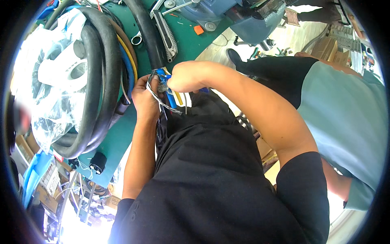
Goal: The person holds several colored wires and uses a pair of pliers to strip the ends and prepare them for a connector while standing at a workbench.
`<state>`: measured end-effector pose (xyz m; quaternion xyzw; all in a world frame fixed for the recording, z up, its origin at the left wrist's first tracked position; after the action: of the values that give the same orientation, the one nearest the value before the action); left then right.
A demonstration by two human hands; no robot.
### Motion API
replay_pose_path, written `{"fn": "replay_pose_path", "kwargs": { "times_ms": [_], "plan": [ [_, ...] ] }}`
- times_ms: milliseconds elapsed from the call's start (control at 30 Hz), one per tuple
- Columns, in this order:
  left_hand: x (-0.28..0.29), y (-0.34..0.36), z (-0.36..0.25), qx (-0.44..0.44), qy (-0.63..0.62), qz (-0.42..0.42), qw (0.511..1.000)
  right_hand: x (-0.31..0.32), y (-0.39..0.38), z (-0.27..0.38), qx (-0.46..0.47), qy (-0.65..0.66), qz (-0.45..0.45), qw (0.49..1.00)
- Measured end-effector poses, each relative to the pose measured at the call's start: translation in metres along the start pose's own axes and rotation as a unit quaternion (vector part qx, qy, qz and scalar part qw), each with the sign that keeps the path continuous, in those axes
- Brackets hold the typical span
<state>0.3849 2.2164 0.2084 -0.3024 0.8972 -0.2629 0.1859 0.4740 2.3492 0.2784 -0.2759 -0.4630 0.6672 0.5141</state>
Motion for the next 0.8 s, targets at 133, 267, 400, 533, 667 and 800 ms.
{"fn": "replay_pose_path", "kwargs": {
  "times_ms": [133, 267, 400, 533, 667, 800],
  "plan": [
    [-0.001, 0.001, 0.004, -0.009, 0.006, -0.005, 1.0, 0.006, -0.003, 0.009, 0.021, -0.088, 0.001, 0.996],
    [-0.001, 0.002, 0.009, -0.023, 0.022, -0.018, 0.999, 0.007, -0.001, 0.015, 0.003, -0.121, 0.014, 0.993],
    [-0.004, -0.002, 0.005, -0.038, 0.092, -0.034, 0.994, 0.009, 0.007, 0.017, 0.02, -0.17, 0.018, 0.985],
    [-0.004, -0.002, 0.007, -0.116, 0.14, -0.052, 0.982, 0.018, -0.012, 0.037, 0.022, -0.251, -0.007, 0.968],
    [-0.003, -0.002, 0.009, -0.119, 0.131, -0.058, 0.982, 0.023, -0.014, 0.06, -0.032, -0.315, 0.013, 0.948],
    [-0.001, -0.003, 0.01, -0.112, 0.129, -0.055, 0.984, 0.024, -0.009, 0.074, -0.034, -0.373, 0.042, 0.926]
  ]
}}
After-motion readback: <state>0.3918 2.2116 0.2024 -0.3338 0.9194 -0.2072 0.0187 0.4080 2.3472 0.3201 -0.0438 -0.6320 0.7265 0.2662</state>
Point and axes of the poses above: each hand's wrist, its own y-axis towards the middle knuckle, its own x-axis out of the back of the hand, z = x × y, the point moved 2 cm from there along y, towards the middle knuckle, and after that the axes turned 8 degrees about z, right-handed, at the moved point
